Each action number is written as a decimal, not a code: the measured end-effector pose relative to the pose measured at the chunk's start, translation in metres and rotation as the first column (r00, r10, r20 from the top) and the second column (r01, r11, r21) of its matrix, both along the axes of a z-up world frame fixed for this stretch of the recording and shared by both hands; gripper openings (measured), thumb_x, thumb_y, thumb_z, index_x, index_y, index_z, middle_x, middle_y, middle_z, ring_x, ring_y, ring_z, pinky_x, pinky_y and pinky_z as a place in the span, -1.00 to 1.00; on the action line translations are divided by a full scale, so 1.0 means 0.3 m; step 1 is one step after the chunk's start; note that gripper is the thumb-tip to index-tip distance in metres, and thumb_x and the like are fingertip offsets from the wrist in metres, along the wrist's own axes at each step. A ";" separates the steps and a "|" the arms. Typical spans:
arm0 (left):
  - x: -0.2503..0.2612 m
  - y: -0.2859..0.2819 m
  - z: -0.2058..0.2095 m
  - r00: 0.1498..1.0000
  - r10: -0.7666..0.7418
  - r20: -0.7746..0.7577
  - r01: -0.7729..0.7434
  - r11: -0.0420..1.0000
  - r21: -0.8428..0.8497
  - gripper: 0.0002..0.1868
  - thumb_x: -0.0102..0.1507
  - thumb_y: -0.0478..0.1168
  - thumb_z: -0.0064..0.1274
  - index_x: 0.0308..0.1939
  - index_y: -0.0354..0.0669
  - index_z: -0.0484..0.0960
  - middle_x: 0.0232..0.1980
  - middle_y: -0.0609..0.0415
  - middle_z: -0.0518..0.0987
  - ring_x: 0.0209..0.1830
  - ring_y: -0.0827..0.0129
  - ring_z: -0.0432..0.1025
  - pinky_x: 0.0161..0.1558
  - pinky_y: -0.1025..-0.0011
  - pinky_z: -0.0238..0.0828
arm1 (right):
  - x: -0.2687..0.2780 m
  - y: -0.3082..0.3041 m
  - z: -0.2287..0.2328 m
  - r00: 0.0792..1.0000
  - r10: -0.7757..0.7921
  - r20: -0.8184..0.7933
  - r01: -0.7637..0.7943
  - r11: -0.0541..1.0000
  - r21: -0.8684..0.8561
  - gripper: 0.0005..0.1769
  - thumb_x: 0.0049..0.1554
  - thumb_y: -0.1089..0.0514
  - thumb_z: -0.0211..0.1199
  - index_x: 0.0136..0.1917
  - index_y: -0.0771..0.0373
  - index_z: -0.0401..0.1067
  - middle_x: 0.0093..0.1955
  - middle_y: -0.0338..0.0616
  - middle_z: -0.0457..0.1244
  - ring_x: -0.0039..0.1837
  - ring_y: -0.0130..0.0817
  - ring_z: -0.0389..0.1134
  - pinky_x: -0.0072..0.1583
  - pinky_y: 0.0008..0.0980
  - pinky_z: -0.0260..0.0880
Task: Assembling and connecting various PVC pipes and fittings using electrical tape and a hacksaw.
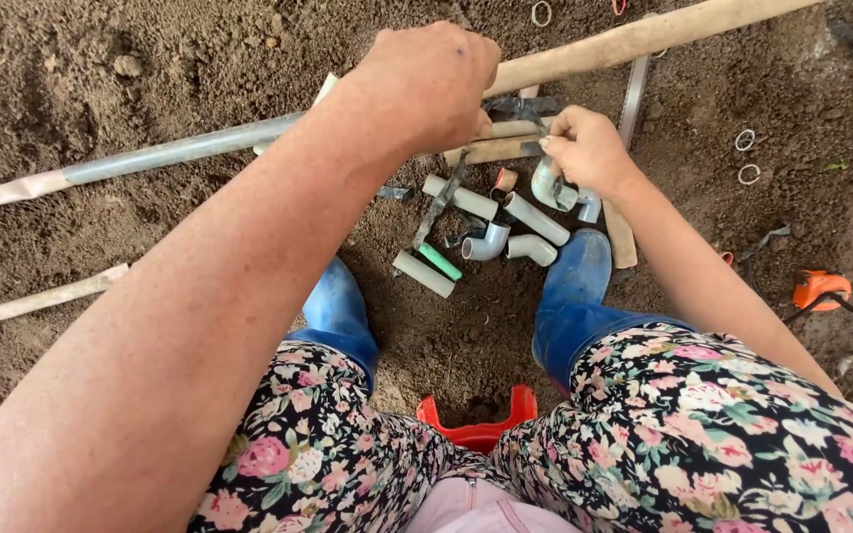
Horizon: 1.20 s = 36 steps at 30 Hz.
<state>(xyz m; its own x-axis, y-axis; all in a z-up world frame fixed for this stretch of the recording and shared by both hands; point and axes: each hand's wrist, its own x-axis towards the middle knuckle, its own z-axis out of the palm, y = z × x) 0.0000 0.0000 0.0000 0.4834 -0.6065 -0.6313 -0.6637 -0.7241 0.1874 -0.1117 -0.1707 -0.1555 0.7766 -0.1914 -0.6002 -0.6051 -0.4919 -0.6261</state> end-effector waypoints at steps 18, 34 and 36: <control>-0.033 0.028 0.101 0.998 0.050 0.043 -0.035 0.955 -0.295 -0.28 0.09 -0.03 0.22 0.26 -0.01 0.24 0.18 -0.13 0.32 0.12 0.08 0.28 0.16 -0.08 0.07 | 0.140 0.118 0.614 0.956 0.259 -0.135 -0.256 0.966 0.037 -0.87 0.20 0.19 0.16 -0.18 0.25 0.38 -0.30 -0.16 0.27 -0.28 -0.44 0.26 -0.20 -0.54 0.32; 0.014 0.043 0.173 0.958 0.279 0.067 -0.259 0.943 -0.210 -0.70 0.31 0.05 -0.12 -0.14 -0.08 0.41 -0.27 0.15 0.46 -0.42 0.47 0.29 -0.34 0.51 0.36 | 0.246 0.024 0.674 0.956 -0.095 0.278 0.012 0.958 0.287 -0.91 0.07 0.33 0.20 -0.12 0.32 0.33 -0.32 0.00 0.29 -0.46 -0.43 0.19 -0.41 -0.41 0.31; 0.075 0.040 0.145 0.867 0.471 -0.161 -0.468 0.661 -0.586 -0.55 0.16 0.08 -0.05 0.02 -0.08 0.49 -0.04 -0.04 0.56 -0.04 0.12 0.43 -0.12 0.21 0.32 | 0.282 0.064 0.778 0.948 -0.096 0.304 0.012 0.964 0.267 -0.85 0.14 0.23 0.17 -0.26 0.26 0.29 -0.38 -0.11 0.26 -0.46 -0.46 0.18 -0.49 -0.47 0.15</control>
